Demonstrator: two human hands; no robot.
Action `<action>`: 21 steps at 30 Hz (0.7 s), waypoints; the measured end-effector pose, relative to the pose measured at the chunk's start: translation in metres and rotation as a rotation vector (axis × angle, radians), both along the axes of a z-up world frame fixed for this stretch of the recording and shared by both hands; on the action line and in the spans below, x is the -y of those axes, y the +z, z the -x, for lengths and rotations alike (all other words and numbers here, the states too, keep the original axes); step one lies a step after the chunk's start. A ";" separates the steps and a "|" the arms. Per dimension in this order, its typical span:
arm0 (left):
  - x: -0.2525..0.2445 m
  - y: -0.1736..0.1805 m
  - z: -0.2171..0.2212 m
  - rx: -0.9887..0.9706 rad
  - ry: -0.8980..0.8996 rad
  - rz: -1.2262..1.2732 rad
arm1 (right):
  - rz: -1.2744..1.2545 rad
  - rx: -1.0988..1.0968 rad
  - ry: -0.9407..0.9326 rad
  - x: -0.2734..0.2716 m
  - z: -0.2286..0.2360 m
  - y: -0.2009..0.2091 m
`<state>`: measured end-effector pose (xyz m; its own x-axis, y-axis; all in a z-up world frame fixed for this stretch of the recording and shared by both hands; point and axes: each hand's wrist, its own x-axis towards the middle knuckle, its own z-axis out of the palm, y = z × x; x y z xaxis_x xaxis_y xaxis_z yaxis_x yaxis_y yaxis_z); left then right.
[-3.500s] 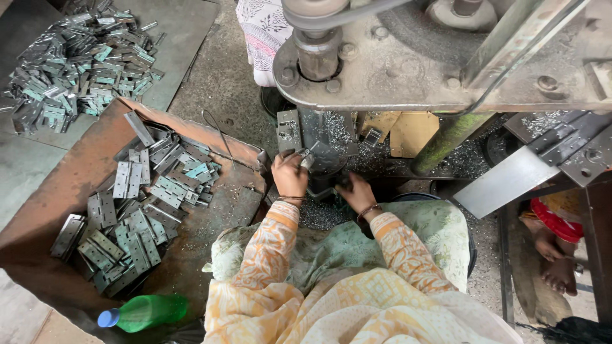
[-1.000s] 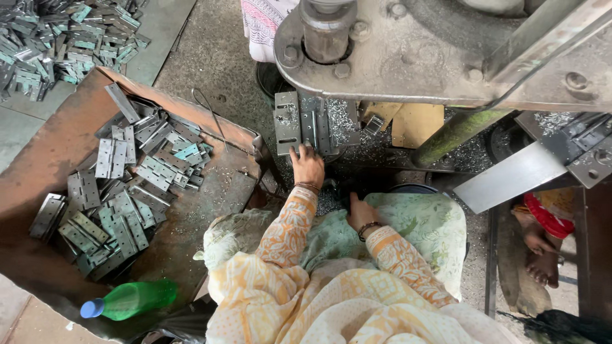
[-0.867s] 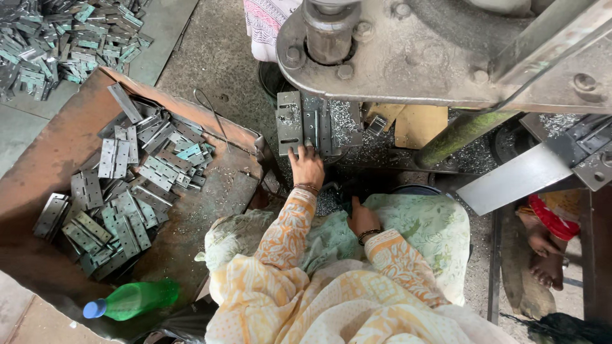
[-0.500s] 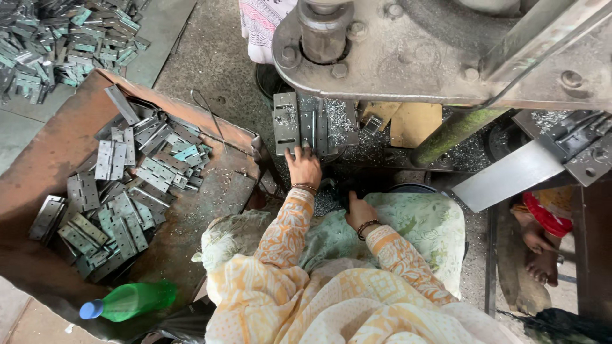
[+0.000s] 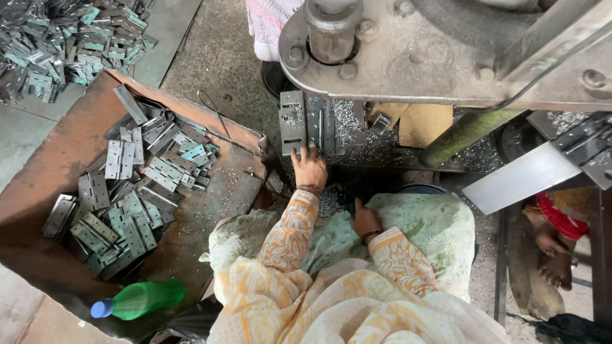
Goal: The person operates a press machine to process metal pieces, repeatedly picking up pieces from a bin, placing them into the machine, and removing the processed pieces. The person handles the metal pieces by hand and uses the machine's lever to activate the press.
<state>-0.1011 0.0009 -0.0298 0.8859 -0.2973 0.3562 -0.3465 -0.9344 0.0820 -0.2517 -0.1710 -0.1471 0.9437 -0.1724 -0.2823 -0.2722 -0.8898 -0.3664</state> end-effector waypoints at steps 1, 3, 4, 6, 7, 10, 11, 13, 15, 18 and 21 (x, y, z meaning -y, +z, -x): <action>-0.001 0.002 0.002 -0.008 0.004 -0.008 | 0.005 -0.025 -0.005 -0.001 0.001 0.001; -0.004 0.009 0.003 -0.016 0.013 -0.025 | -0.008 -0.010 0.000 -0.003 0.001 0.010; -0.006 0.012 0.002 -0.037 0.009 -0.026 | -0.015 0.001 0.003 -0.004 -0.001 0.016; -0.007 0.016 -0.004 -0.085 0.005 -0.024 | -0.017 -0.004 0.022 -0.001 -0.010 0.034; -0.006 0.014 -0.003 -0.077 0.008 -0.025 | -0.017 -0.019 0.027 0.002 -0.007 0.040; -0.001 0.010 -0.017 -0.073 0.031 -0.050 | -0.006 -0.015 0.096 0.009 -0.016 0.059; 0.000 0.009 -0.026 -0.088 0.045 -0.077 | 0.004 -0.035 0.097 0.008 -0.016 0.062; 0.005 0.010 -0.037 -0.123 0.069 -0.115 | 0.025 -0.072 0.101 0.006 -0.016 0.063; 0.011 0.013 -0.045 -0.169 0.092 -0.138 | 0.005 -0.061 0.047 0.002 -0.008 0.055; 0.011 0.015 -0.045 -0.279 0.070 -0.187 | 0.023 0.004 0.033 -0.004 0.006 0.027; 0.005 0.018 -0.040 -0.315 0.058 -0.227 | 0.048 0.087 0.059 -0.003 -0.007 0.005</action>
